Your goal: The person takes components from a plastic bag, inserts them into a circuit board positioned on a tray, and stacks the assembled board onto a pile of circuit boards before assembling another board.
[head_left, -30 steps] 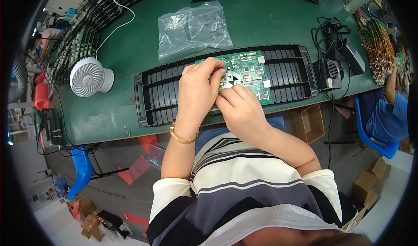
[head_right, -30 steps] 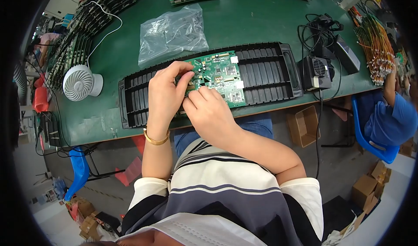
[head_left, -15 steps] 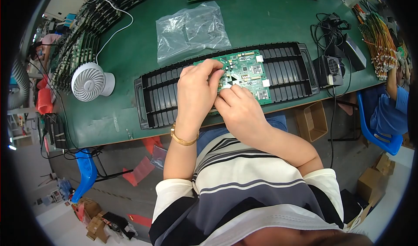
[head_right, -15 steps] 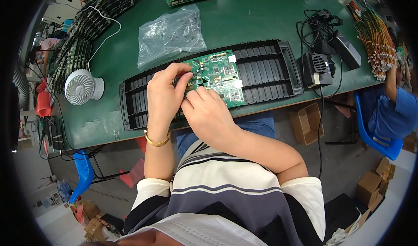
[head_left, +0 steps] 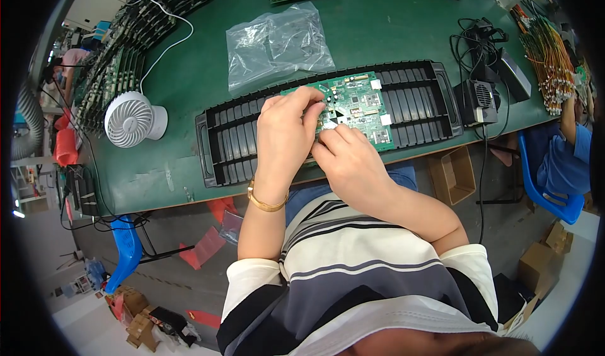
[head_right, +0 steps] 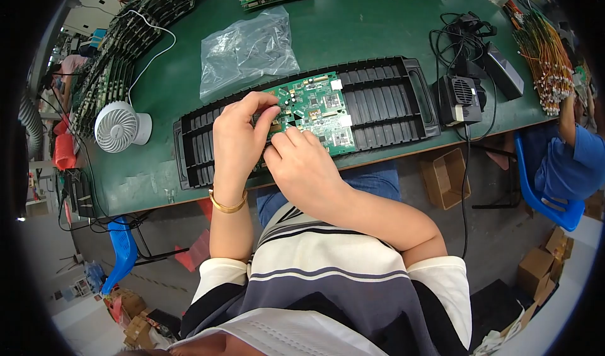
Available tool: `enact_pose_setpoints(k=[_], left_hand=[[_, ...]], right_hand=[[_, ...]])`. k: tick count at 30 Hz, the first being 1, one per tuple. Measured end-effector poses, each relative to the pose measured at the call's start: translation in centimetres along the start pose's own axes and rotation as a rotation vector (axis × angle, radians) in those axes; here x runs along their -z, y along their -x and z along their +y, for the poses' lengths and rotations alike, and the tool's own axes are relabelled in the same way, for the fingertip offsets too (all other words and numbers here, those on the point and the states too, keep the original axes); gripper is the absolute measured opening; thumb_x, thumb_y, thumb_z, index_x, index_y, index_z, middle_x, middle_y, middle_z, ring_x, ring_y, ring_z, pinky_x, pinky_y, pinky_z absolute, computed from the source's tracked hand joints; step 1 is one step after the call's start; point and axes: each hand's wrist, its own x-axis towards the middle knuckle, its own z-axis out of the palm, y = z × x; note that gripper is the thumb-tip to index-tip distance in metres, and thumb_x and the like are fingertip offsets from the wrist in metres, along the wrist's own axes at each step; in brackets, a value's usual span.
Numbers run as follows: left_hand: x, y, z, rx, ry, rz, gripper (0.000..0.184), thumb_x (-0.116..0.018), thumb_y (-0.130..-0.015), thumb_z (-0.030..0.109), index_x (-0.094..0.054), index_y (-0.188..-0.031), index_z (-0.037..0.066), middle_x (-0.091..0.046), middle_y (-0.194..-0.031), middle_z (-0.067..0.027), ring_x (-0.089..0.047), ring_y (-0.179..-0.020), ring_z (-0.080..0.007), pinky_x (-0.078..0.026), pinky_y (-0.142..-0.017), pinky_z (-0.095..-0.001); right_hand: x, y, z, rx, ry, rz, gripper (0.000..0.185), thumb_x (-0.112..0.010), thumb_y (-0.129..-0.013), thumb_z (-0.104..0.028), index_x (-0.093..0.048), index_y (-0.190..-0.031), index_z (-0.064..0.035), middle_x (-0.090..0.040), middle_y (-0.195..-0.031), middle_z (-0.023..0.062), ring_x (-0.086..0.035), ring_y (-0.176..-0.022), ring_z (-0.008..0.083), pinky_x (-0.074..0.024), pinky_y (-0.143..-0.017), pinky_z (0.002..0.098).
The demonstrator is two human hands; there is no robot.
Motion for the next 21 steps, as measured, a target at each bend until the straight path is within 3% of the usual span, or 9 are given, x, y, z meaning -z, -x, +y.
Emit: enact_pose_setpoints(k=[14,18,21], left_hand=[[0.04,-0.17,0.11,-0.02,-0.032,-0.003,0.008,-0.069,-0.077,0.005,-0.066,-0.084,0.007,-0.067,-0.071,-0.0011,-0.061,-0.062,-0.0184,-0.047,-0.081,-0.03],[0.01,-0.14,-0.13,-0.04,-0.052,-0.015,0.01,-0.069,-0.077,0.006,-0.071,-0.087,0.007,-0.071,-0.079,-0.0005,-0.06,-0.07,-0.0187,-0.048,-0.073,-0.028],[0.08,-0.18,-0.13,-0.044,-0.063,-0.024,0.008,-0.069,-0.077,0.007,-0.071,-0.085,0.007,-0.071,-0.08,-0.0007,-0.061,-0.071,-0.0197,-0.048,-0.074,-0.0286]], right_hand=[[0.25,-0.27,0.31,0.037,0.011,-0.022,0.014,-0.056,-0.078,-0.008,-0.057,-0.091,-0.0027,-0.051,-0.09,0.0094,-0.046,-0.081,0.0226,-0.0397,-0.077,0.0321],[0.64,-0.25,0.35,0.036,0.029,-0.062,0.015,-0.057,-0.077,-0.009,-0.057,-0.091,-0.0029,-0.051,-0.09,0.0093,-0.046,-0.08,0.0225,-0.0401,-0.077,0.0325],[0.54,-0.17,0.43,0.036,0.03,-0.061,0.015,-0.057,-0.077,-0.009,-0.057,-0.091,-0.003,-0.051,-0.09,0.0093,-0.046,-0.08,0.0226,-0.0402,-0.077,0.0328]])
